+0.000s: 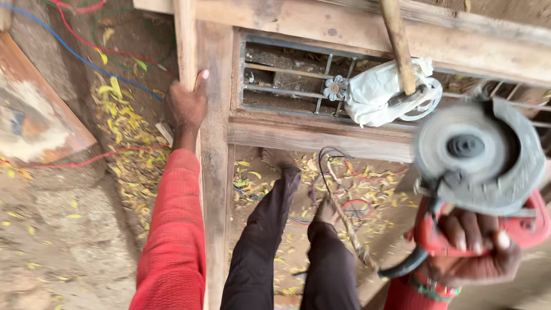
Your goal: The person assembles a wooden frame by hammering nails into the joints, then uses a circular saw to cut a piece of wood. They also use a metal square to mark measurements on the frame.
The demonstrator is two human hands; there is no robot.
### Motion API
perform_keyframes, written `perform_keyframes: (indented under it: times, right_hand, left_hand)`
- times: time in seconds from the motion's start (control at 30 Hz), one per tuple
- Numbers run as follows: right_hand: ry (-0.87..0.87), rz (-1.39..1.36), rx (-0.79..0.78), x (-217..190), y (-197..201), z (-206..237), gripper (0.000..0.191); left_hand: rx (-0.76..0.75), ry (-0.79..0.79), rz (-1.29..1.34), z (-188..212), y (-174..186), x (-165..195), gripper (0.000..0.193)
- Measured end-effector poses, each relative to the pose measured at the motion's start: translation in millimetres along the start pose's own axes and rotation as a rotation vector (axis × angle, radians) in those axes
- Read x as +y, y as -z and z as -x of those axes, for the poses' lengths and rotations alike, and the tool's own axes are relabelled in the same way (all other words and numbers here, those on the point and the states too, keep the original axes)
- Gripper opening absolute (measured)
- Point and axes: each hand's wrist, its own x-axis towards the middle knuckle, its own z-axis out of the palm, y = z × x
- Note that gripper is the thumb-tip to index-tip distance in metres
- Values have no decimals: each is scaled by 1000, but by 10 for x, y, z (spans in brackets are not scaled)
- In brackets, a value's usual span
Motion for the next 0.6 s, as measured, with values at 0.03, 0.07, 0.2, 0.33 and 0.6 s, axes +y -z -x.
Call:
perform_keyframes:
  times: [0.03,0.07,0.2,0.33,0.6]
  right_hand:
    - [13,-21,-8,-57,148,140,30]
    - [29,-29,20,-130,285,298,28]
    - [105,-73,95,-362,823,944,26]
    - [99,-24,203,-573,1309,1579,24]
    - [186,-143,215,-698,2363,2428,15]
  left_hand:
    - [-4,33,-38,6,6,19,66]
    - [-14,71,-76,18,-4,22,68]
    - [-76,98,30,56,-33,-68,62]
    - [-62,29,-97,-13,-63,-281,72]
    - [298,-139,-177,369,-89,-906,67]
